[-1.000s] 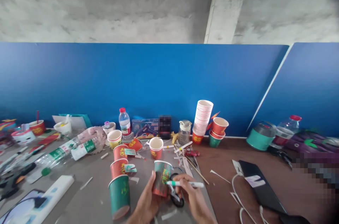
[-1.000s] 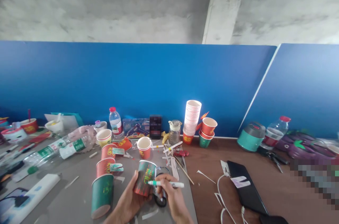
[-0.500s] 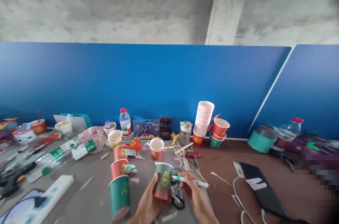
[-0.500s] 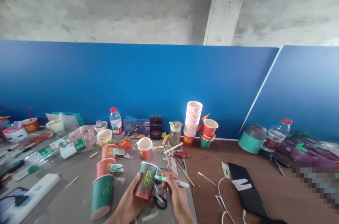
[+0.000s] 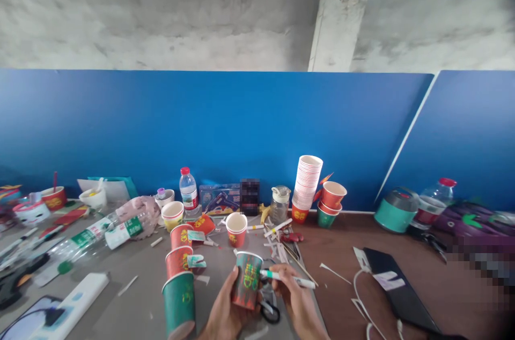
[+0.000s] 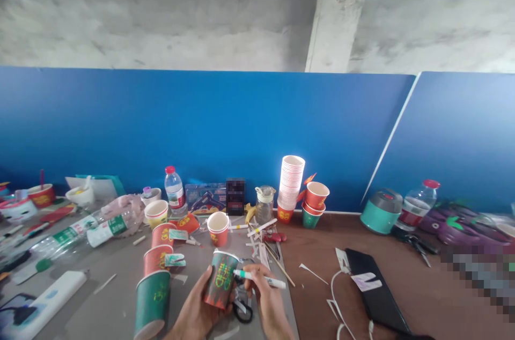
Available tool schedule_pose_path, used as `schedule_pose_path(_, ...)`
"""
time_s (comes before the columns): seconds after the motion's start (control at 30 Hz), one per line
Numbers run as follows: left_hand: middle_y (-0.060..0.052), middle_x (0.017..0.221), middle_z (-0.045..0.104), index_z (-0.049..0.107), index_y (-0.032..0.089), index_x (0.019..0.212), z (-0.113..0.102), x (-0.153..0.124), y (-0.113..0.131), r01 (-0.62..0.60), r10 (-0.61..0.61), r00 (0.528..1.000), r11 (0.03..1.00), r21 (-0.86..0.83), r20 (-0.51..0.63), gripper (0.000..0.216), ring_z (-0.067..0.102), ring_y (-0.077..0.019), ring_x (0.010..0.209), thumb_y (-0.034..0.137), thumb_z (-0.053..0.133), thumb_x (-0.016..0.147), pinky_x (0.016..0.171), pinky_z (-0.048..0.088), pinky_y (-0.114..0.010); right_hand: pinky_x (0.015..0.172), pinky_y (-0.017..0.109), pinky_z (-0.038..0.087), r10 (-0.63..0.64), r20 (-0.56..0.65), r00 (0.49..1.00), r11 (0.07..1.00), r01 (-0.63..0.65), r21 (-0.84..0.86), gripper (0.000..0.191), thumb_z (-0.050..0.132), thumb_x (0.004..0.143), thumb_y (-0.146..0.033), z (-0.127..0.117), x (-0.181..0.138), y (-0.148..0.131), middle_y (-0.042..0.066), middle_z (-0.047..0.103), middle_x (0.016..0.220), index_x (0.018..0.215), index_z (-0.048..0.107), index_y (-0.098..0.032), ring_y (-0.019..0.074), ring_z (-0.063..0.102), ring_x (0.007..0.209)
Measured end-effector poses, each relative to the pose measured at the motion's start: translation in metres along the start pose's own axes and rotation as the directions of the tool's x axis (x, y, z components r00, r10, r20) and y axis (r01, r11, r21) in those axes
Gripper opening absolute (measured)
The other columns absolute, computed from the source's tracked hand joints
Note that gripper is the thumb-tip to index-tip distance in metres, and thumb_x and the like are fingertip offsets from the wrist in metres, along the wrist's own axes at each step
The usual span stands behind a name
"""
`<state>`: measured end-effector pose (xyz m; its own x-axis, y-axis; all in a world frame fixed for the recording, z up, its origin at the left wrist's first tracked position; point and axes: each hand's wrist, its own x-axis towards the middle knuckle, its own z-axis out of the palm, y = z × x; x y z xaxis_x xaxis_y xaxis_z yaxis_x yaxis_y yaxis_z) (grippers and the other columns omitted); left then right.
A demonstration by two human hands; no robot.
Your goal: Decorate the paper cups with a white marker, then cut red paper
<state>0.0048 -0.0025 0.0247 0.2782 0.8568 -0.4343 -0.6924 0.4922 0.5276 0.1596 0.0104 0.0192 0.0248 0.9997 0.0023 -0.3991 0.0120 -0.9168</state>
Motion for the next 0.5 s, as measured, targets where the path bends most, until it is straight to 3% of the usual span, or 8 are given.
schedule_pose_path(0.17,-0.006,0.064,0.069,0.063,0.011,0.077,-0.001,0.0,0.001,-0.047,0.047,0.999,0.999,-0.006,-0.015,0.036,0.061,-0.0152,0.056,0.046,0.055,0.08,0.058,0.049,-0.028,0.048,0.023,0.034,0.106,0.155,0.982,0.994,-0.098,-0.057,0.037,0.067,0.066,-0.052,0.004,-0.008,-0.001,0.0,0.055,0.051,0.068,0.067,-0.015,0.0123,0.045,0.048)
schedule_pose_path(0.37,-0.009,0.066,0.069,0.063,0.009,0.08,-0.005,0.006,-0.005,-0.031,0.031,0.999,0.999,0.01,0.029,0.037,0.064,-0.0192,0.059,0.046,0.056,0.079,0.061,0.049,-0.031,0.052,0.023,0.036,-0.048,-0.021,0.999,0.997,0.046,-0.056,0.033,0.066,0.067,-0.049,-0.001,-0.002,-0.001,0.0,0.055,0.053,0.068,0.067,-0.016,0.0131,0.047,0.052)
schedule_pose_path(0.5,-0.009,0.065,0.069,0.062,0.009,0.077,-0.011,0.011,-0.006,-0.027,0.028,0.999,0.999,-0.029,0.043,0.039,0.063,-0.02,0.059,0.048,0.055,0.079,0.061,0.048,-0.033,0.048,0.022,0.033,0.064,0.138,0.988,0.995,-0.052,-0.088,0.035,0.067,0.065,-0.051,0.002,-0.007,-0.002,-0.001,0.055,0.05,0.067,0.067,-0.016,0.0117,0.045,0.047)
